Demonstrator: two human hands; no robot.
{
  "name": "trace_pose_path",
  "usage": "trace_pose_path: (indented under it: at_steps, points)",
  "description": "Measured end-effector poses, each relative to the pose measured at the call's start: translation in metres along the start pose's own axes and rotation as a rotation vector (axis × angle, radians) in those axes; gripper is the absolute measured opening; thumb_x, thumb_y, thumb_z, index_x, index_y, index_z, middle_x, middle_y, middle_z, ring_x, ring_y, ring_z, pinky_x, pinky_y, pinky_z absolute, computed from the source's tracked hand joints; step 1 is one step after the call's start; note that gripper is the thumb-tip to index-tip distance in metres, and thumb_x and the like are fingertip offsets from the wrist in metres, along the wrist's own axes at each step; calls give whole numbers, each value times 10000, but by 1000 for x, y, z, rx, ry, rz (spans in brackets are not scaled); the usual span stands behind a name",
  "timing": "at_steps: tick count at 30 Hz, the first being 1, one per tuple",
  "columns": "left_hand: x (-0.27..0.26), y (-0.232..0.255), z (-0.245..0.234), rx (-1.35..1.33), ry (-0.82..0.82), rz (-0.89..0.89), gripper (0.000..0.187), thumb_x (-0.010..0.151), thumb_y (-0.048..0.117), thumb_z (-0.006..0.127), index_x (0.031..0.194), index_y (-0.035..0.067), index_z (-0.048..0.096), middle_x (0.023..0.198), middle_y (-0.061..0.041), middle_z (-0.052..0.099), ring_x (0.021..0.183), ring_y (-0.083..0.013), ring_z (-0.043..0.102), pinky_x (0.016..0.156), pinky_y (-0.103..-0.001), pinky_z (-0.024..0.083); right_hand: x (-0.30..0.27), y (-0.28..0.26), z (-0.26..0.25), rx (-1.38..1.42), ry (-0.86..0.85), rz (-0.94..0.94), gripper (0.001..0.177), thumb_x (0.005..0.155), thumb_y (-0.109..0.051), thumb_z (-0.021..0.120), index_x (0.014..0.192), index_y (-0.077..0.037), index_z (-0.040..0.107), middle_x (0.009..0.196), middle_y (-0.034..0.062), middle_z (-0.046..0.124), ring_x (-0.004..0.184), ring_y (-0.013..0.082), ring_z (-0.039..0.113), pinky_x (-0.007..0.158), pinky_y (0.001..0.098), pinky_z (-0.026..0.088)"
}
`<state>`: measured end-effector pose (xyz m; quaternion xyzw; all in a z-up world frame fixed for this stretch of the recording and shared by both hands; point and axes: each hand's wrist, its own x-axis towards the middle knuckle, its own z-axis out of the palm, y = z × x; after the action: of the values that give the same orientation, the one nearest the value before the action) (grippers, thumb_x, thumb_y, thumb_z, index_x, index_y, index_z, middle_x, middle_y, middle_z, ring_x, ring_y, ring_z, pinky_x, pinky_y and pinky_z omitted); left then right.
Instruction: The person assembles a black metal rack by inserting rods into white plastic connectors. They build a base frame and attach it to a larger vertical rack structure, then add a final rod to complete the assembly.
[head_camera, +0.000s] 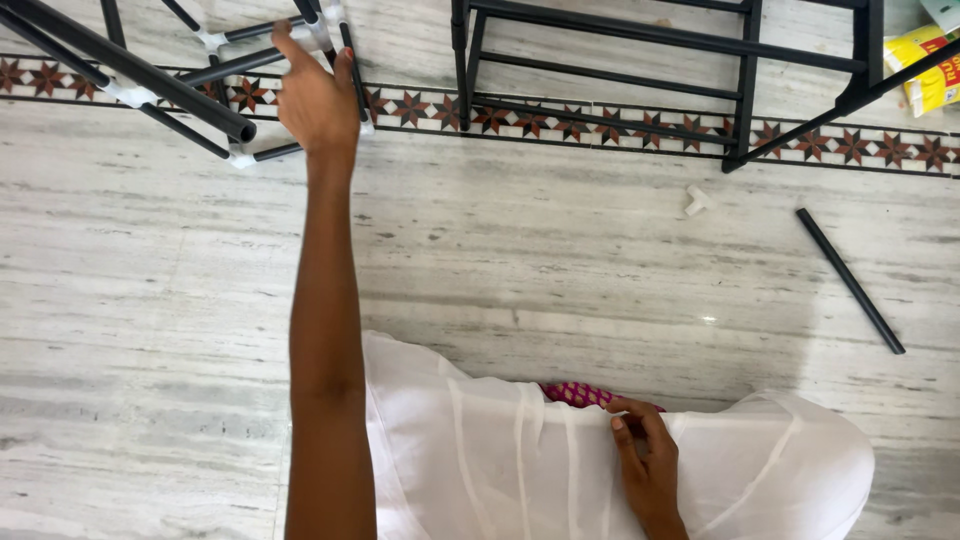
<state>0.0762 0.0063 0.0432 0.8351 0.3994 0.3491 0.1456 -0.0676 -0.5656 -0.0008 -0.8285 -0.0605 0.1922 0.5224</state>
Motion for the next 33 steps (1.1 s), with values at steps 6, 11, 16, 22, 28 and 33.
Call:
trace_pose_path:
  at_steps: [6,11,16,22,28,33]
  points:
    - [-79,76,4,-709,63,20,368,1081,256,640,1367,68,506,905,-61,682,753,-185,682,621,-311,514,-3,-5,1,-11,12,-69,208,982,-179,610,1137,-62,683,1043,20,710,886,138,625,827,278,515]
    - [-14,147,34,-893,83,444,419,1101,362,612,1207,-35,531,1042,-127,604,921,-223,563,838,-356,512,-4,-2,-2,4,6,-81,202,977,-185,621,1131,-66,674,1009,9,722,854,123,639,799,264,528]
    - [-19,156,32,-1069,-269,109,356,1076,409,582,986,65,582,740,39,455,646,-76,461,622,-281,431,-6,-8,-10,25,-14,-42,197,961,-183,633,1113,-65,677,953,16,718,777,147,613,718,287,514]
    - [-106,150,26,-1134,-33,19,531,1081,337,584,664,130,328,605,76,264,564,-58,215,515,-299,163,-25,-7,-14,21,-8,-120,175,961,-188,635,1085,-70,672,919,1,714,747,121,622,686,268,513]
    - [-132,148,-4,-1091,-97,81,526,1074,392,599,672,124,392,637,79,293,603,-53,242,530,-307,198,-28,-13,-20,14,24,-147,161,961,-189,639,1061,-68,672,865,17,704,717,147,606,657,281,494]
    - [-191,140,-41,-1227,-257,-61,432,1027,351,644,691,113,515,561,93,367,483,-28,305,438,-283,206,-34,-14,-21,36,45,-201,138,960,-163,637,1045,-62,674,884,24,694,743,143,605,670,283,499]
